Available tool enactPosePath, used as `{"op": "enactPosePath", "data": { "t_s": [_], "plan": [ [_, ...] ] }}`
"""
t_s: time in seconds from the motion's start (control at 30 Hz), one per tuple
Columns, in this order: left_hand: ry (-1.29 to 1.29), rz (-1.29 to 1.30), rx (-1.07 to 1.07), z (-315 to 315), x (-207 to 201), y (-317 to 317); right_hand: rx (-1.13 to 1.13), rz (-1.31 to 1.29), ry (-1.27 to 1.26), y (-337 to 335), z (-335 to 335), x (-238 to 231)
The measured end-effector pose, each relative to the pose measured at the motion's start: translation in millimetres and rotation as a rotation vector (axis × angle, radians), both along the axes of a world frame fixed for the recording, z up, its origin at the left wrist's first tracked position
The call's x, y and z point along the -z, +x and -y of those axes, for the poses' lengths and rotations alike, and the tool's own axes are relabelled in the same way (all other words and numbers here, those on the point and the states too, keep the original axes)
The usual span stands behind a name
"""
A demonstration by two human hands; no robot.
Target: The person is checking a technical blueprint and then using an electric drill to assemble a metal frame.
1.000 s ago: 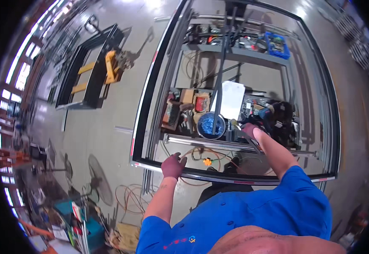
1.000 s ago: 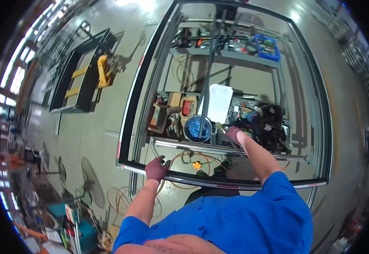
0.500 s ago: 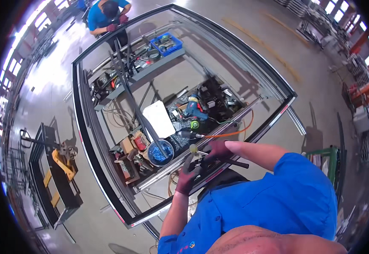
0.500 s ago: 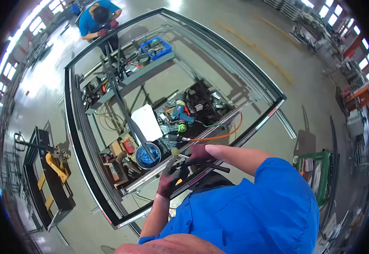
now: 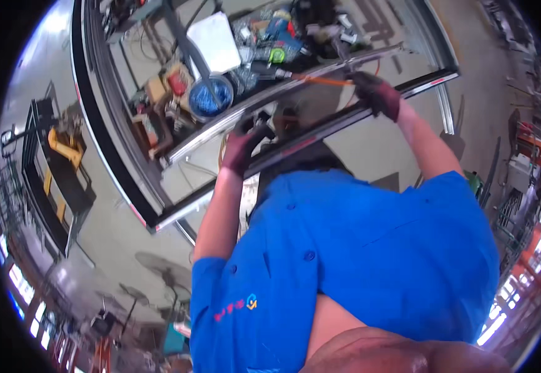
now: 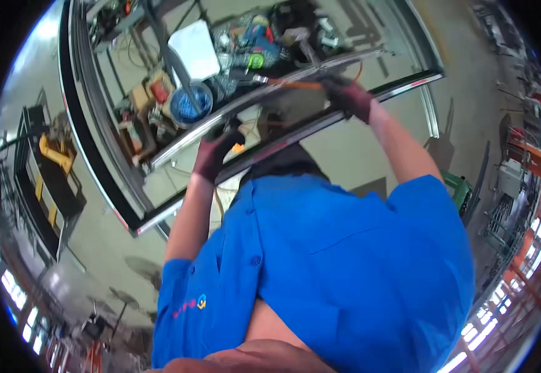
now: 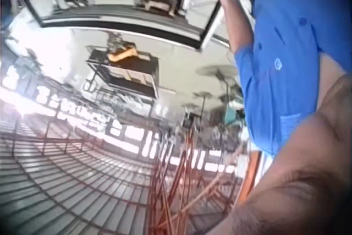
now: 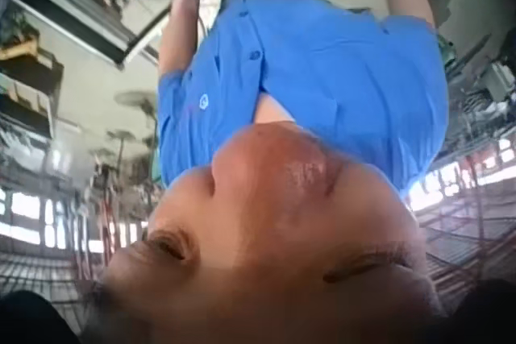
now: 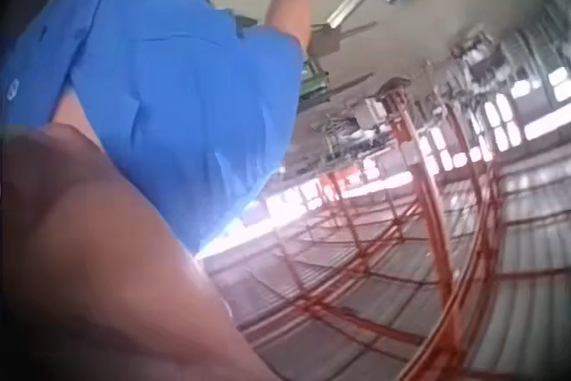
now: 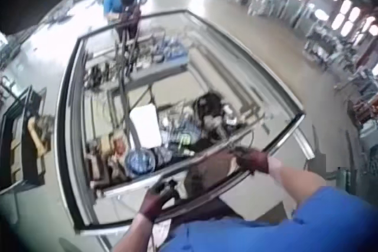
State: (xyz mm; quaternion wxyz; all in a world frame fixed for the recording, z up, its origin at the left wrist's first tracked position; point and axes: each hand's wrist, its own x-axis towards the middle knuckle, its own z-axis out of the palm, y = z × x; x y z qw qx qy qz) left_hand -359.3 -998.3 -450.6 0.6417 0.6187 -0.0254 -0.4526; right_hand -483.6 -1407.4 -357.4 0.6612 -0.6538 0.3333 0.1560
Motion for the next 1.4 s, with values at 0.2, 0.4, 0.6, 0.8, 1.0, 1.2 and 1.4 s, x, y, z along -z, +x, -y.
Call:
{"op": "enactPosePath", "data": {
  "t_s": [0.2,0.4,0.6,0.8,1.0,1.2,1.4],
  "plan": [
    [-0.127,-0.295,-0.068,13.4,30.6,-7.4,0.037,-0.096,-0.244,-41.5,65.4,75.2],
    [-0.023,-0.26,0.04,34.3,35.6,-16.1,0.19,0.048,-0.154,-54.5,63.0,67.8],
    [-0.112,-0.462,0.019,55.9,56.8,-23.2,0.244,0.153,-0.17,-68.6,63.6,77.7],
    [-0.088,-0.47,0.057,58.7,57.3,-22.2,0.251,0.2,-0.223,-69.4,64.8,83.3],
    [-0.064,-0.383,0.15,65.2,53.3,-19.7,0.26,0.238,-0.222,-72.9,66.2,91.9],
    [-0.034,-0.279,0.205,109.1,52.7,-35.6,0.285,0.284,-0.272,-76.2,66.5,103.1],
    [-0.04,-0.228,0.276,131.4,44.5,-40.3,0.32,0.272,-0.262,-76.7,62.4,99.2]
  ]
}}
